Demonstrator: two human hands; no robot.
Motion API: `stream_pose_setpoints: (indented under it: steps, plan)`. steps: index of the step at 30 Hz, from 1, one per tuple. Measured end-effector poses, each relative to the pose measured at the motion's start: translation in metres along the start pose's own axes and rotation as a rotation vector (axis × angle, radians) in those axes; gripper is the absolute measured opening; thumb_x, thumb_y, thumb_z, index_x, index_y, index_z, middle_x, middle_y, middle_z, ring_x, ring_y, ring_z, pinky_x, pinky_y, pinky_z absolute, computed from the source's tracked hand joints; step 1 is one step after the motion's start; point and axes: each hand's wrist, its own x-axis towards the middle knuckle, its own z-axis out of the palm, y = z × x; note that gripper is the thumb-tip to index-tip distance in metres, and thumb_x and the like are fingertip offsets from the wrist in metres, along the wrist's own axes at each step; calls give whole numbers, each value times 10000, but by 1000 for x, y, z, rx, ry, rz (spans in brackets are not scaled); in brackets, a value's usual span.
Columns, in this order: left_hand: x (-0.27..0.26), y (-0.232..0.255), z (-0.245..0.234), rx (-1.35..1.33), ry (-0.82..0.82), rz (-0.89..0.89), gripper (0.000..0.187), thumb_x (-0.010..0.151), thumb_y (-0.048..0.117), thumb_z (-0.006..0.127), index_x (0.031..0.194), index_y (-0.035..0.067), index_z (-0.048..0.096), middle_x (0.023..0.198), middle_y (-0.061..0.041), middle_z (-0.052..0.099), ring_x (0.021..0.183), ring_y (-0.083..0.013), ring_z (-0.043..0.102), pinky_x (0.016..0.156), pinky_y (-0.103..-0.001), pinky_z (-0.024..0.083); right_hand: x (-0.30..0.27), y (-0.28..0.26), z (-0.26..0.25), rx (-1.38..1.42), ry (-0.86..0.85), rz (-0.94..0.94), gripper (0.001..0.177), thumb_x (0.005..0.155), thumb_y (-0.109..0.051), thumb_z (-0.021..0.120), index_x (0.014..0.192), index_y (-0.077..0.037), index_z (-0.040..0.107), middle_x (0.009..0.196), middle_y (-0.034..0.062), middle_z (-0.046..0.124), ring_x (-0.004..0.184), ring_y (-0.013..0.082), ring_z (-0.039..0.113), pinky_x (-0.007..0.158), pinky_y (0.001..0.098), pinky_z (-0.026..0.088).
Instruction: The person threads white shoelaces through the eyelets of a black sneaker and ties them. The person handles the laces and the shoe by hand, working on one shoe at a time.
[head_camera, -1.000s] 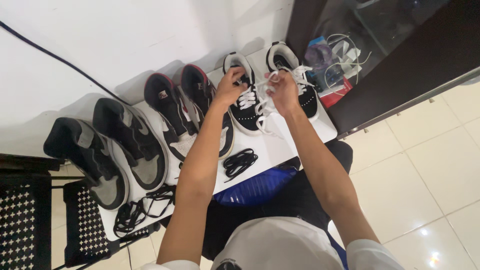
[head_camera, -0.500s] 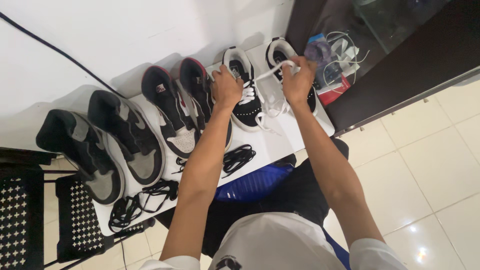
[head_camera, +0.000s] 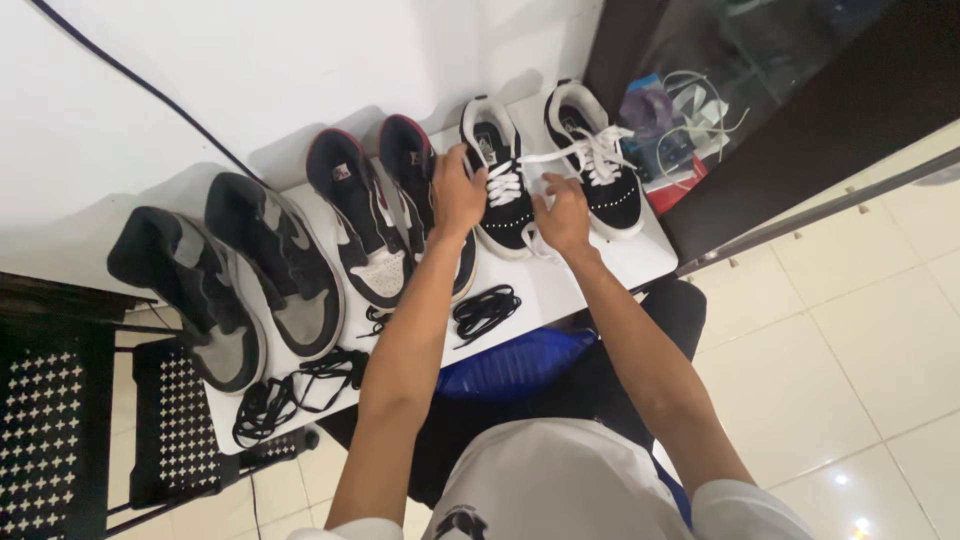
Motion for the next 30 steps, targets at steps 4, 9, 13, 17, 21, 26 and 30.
stream_pose_setpoints:
  steps: [4, 9, 13, 17, 21, 26, 30]
  plan:
    - [-26, 32, -17, -8, -70, -89, 238, 872, 164, 756, 1041, 39, 646, 958, -195, 670, 896, -387, 666, 823, -490, 531, 2, 17, 8, -101, -120, -22, 392, 820, -220, 790, 1121, 20, 714, 970, 259, 676, 908, 418, 663, 810, 475, 523]
    - [-59, 64, -25, 141, -337, -68, 301, 902, 341, 771, 893, 55, 676, 836, -154, 710, 850, -377, 698, 762, -501, 546, 16, 42, 11, -149, -491, 110, 348, 933, -374, 742, 947, -28, 773, 864, 203, 723, 836, 375, 696, 791, 463, 535]
    - [-77, 72, -25, 310, -540, -40, 364, 874, 391, 751, 1003, 59, 676, 975, -195, 701, 936, -417, 687, 782, -530, 542, 23, 42, -4, 146, -558, 238, 393, 1009, -386, 687, 922, -8, 749, 818, 142, 719, 732, 246, 650, 683, 387, 487]
    - [-85, 53, -6, 330, -530, -31, 315, 904, 321, 688, 1082, 63, 658, 1060, -221, 682, 961, -446, 672, 802, -556, 535, 31, 31, -30, 475, -496, 409, 327, 990, -342, 709, 925, -22, 705, 762, 50, 703, 667, 117, 569, 587, 297, 429]
    - [-79, 17, 19, 119, -381, -60, 166, 959, 222, 615, 1019, 68, 625, 950, -179, 735, 892, -388, 725, 769, -501, 563, 40, 36, -41, 574, -271, 340, 222, 843, -209, 797, 952, -49, 689, 809, 29, 729, 710, 82, 659, 620, 249, 513]
    - [-25, 12, -21, -749, -196, -519, 146, 1029, 242, 509, 991, 101, 507, 724, -60, 668, 628, -180, 712, 551, -311, 544, 43, 52, -75, 452, -271, 412, 254, 890, -236, 825, 969, -23, 710, 846, 46, 721, 727, 96, 631, 653, 237, 494]
    - [3, 28, -54, -616, -136, -294, 146, 1058, 189, 582, 1024, 46, 577, 703, -20, 568, 578, -89, 535, 524, -261, 426, 39, 42, -84, 600, -314, 546, 222, 888, -206, 822, 1029, -69, 719, 878, -1, 687, 747, 81, 583, 629, 255, 415]
